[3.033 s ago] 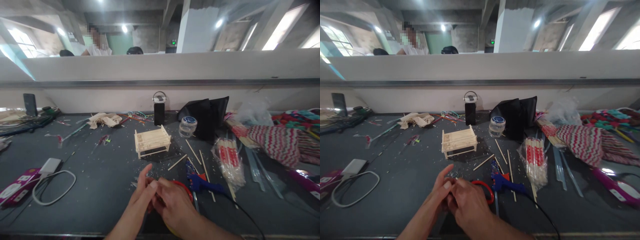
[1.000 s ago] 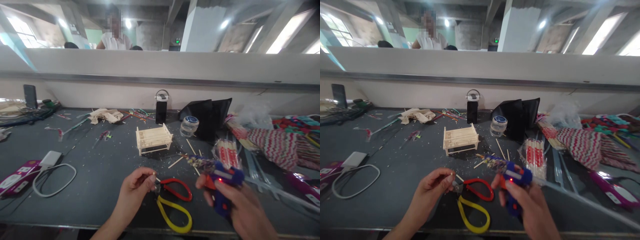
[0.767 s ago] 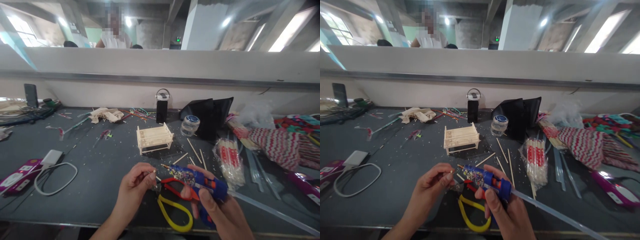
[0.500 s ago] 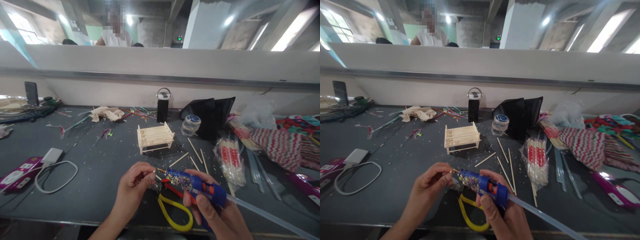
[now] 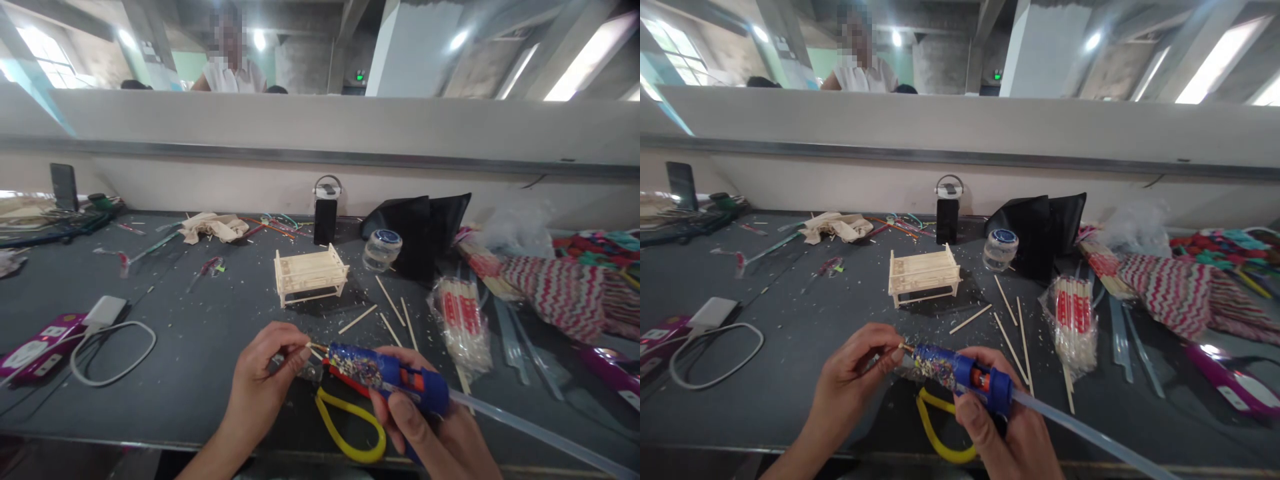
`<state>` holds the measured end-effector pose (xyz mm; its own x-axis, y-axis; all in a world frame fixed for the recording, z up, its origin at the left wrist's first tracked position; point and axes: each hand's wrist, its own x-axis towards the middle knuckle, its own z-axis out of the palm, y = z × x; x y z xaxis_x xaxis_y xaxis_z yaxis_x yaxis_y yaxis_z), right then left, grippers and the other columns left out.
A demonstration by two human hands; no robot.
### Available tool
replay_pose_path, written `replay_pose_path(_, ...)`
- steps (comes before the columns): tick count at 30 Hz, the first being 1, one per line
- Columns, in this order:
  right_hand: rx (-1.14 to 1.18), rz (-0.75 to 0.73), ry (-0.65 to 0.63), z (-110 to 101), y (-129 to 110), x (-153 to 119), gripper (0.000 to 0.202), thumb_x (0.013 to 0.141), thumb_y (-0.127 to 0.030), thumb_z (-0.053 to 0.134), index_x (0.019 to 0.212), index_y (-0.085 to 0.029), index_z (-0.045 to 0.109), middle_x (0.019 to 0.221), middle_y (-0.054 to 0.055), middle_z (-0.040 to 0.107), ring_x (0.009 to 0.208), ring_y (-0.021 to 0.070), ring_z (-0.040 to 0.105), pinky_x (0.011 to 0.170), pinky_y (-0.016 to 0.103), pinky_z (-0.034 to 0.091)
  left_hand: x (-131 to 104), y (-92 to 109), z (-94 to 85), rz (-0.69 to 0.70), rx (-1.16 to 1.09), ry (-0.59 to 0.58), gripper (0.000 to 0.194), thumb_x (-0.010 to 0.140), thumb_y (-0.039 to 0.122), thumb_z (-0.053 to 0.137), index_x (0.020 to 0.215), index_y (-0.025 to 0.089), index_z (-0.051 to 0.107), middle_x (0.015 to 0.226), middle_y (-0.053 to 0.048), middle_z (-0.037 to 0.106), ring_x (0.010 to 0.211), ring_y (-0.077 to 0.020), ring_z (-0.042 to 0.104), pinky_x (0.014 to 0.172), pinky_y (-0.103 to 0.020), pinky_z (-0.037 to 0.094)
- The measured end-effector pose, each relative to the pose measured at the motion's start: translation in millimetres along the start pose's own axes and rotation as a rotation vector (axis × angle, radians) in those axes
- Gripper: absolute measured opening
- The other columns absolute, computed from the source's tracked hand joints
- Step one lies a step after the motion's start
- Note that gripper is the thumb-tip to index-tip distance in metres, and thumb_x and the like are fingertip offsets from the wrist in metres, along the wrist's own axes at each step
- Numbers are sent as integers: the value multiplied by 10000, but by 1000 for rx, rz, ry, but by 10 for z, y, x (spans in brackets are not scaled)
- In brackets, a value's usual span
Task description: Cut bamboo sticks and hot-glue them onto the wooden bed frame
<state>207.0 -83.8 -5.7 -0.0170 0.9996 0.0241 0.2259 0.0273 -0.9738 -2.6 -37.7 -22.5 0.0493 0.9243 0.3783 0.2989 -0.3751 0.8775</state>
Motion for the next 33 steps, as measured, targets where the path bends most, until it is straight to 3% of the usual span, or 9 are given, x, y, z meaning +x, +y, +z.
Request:
replay_pose_path(23, -37, 11, -26, -7, 3, -1, 423, 859, -576, 481, 1109, -235, 485, 830, 45, 657, 604, 158, 599, 457, 238, 445, 12, -23, 0, 22, 13, -8, 53, 821, 191, 631, 819, 198, 683, 853, -25, 633, 763, -133, 593, 672, -215, 459)
replay_pose_path(33, 48, -14, -74, -11, -25, 24, 385, 874, -546, 476, 1092, -229, 482, 747, 33, 657, 503, 134, 551, 471, 249, 449, 10, -74, 38, -42, -60, -15, 52, 818, 221, 641, 805, 212, 690, 836, -21, 637, 781, -146, 599, 674, -228, 462)
